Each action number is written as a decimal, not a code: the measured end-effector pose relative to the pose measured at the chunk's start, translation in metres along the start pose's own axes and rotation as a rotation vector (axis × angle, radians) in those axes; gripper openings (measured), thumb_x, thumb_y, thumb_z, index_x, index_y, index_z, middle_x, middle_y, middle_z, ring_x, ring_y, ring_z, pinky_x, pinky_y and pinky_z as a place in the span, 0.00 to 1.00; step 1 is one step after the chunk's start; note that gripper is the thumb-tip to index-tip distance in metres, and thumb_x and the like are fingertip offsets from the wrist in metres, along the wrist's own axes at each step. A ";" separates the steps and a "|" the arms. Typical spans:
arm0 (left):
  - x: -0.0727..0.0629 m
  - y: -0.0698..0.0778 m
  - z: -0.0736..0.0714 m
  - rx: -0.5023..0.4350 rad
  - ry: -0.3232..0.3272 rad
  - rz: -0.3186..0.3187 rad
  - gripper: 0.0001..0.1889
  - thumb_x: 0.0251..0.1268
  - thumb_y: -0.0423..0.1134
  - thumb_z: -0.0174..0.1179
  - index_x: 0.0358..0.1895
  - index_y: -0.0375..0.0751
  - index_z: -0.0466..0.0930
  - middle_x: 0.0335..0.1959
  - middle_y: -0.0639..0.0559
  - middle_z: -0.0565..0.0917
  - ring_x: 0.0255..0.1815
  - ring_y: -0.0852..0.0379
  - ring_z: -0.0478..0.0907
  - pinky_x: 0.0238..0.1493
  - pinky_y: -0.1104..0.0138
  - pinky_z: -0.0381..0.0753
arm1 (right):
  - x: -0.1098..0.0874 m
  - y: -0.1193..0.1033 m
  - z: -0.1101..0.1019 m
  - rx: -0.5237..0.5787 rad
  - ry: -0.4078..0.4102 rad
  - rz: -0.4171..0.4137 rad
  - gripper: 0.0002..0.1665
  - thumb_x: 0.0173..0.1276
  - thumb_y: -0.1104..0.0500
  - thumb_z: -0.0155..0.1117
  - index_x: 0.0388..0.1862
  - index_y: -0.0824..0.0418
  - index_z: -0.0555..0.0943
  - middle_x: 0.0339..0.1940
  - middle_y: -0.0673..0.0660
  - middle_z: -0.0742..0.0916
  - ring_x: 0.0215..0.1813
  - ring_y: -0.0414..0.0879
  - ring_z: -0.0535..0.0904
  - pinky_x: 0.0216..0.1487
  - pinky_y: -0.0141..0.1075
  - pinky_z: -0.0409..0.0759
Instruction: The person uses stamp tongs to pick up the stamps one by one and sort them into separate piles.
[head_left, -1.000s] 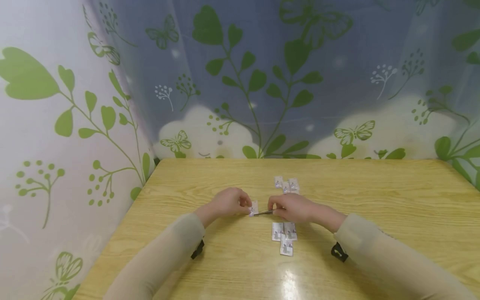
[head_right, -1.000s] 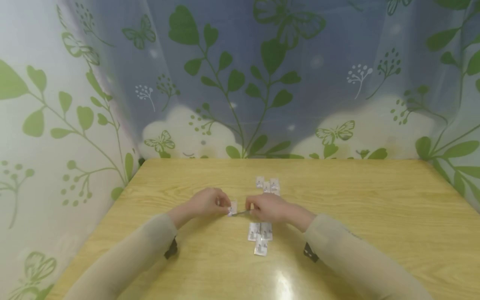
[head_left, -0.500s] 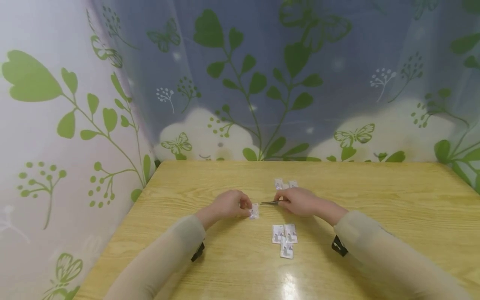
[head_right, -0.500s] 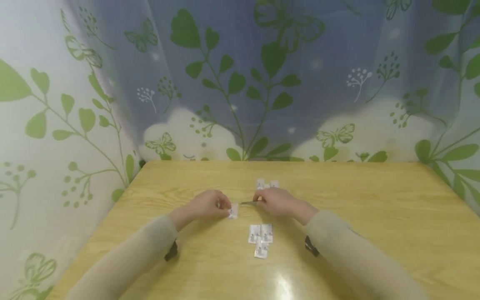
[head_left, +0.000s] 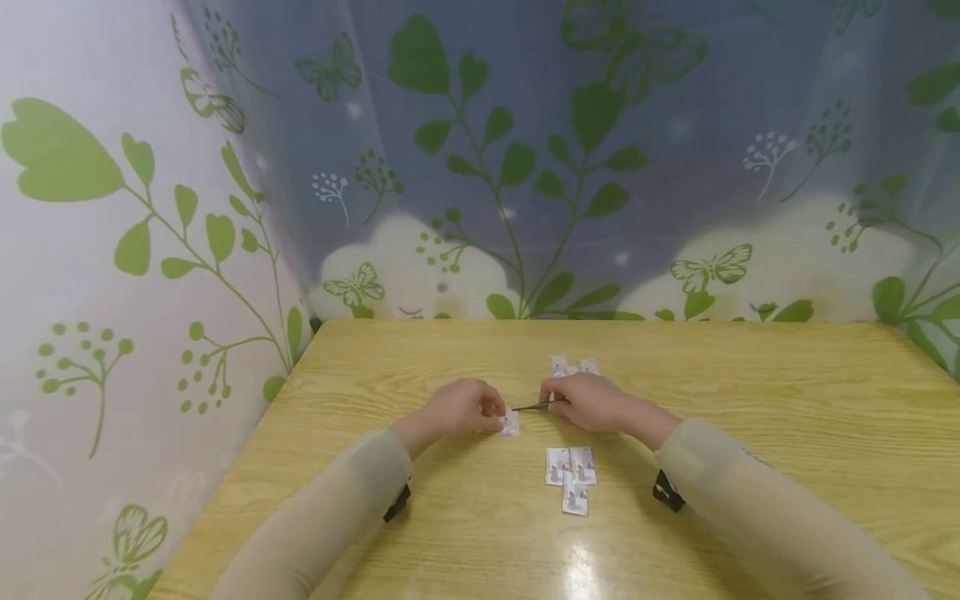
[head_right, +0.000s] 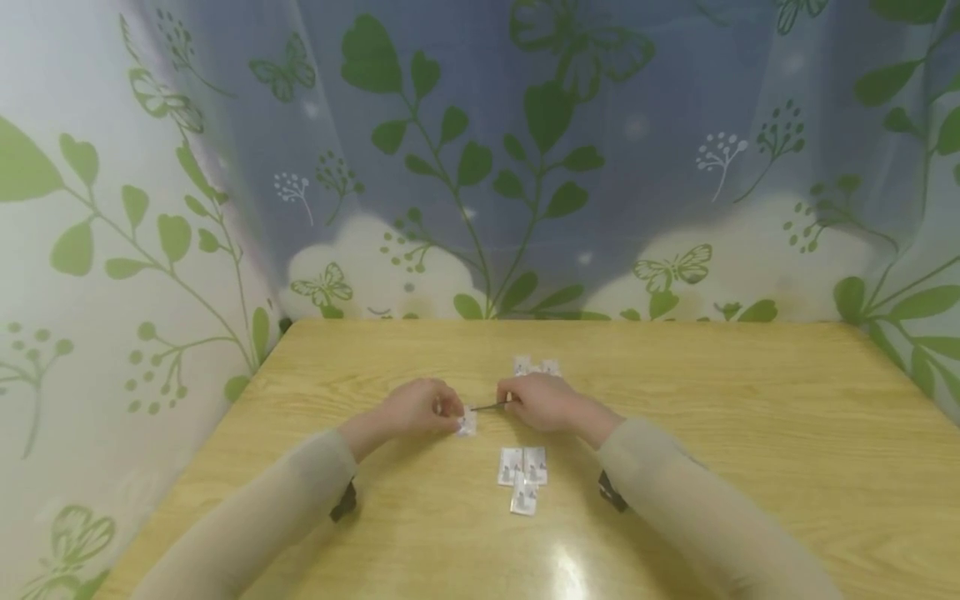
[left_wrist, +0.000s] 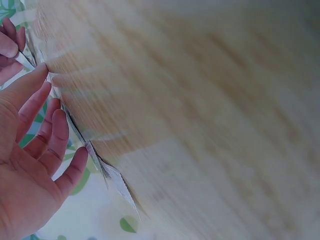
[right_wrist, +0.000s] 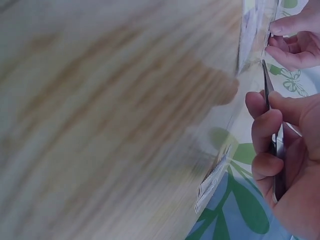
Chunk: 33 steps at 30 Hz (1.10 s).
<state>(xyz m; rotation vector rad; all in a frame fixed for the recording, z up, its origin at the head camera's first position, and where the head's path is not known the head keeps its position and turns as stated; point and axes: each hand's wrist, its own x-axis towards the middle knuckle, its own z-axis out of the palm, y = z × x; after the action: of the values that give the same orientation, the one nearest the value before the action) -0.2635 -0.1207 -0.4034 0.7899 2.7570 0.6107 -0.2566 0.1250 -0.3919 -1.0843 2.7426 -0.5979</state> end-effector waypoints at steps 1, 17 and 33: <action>0.000 0.000 0.000 0.003 0.001 0.001 0.07 0.57 0.43 0.70 0.38 0.50 0.85 0.32 0.61 0.81 0.34 0.63 0.75 0.38 0.66 0.75 | 0.000 0.000 -0.001 -0.005 0.004 -0.005 0.06 0.72 0.65 0.57 0.44 0.58 0.80 0.19 0.44 0.76 0.22 0.37 0.69 0.28 0.35 0.69; -0.006 -0.011 -0.009 -0.119 0.104 0.058 0.07 0.65 0.43 0.64 0.42 0.47 0.87 0.33 0.59 0.80 0.28 0.62 0.73 0.30 0.68 0.74 | -0.009 0.007 -0.017 0.017 0.049 -0.034 0.05 0.73 0.65 0.56 0.44 0.59 0.79 0.19 0.48 0.78 0.20 0.37 0.70 0.27 0.35 0.68; -0.024 -0.044 -0.023 -0.175 0.113 0.015 0.06 0.60 0.31 0.66 0.39 0.42 0.86 0.30 0.56 0.78 0.28 0.59 0.74 0.27 0.67 0.75 | -0.037 0.040 -0.067 0.138 0.049 0.079 0.09 0.75 0.64 0.52 0.49 0.64 0.76 0.22 0.50 0.78 0.18 0.43 0.71 0.24 0.38 0.74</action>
<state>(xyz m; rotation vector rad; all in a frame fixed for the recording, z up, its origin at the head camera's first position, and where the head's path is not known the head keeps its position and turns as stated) -0.2709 -0.1750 -0.4000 0.7591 2.7505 0.9116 -0.2726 0.1976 -0.3483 -0.9385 2.7226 -0.7991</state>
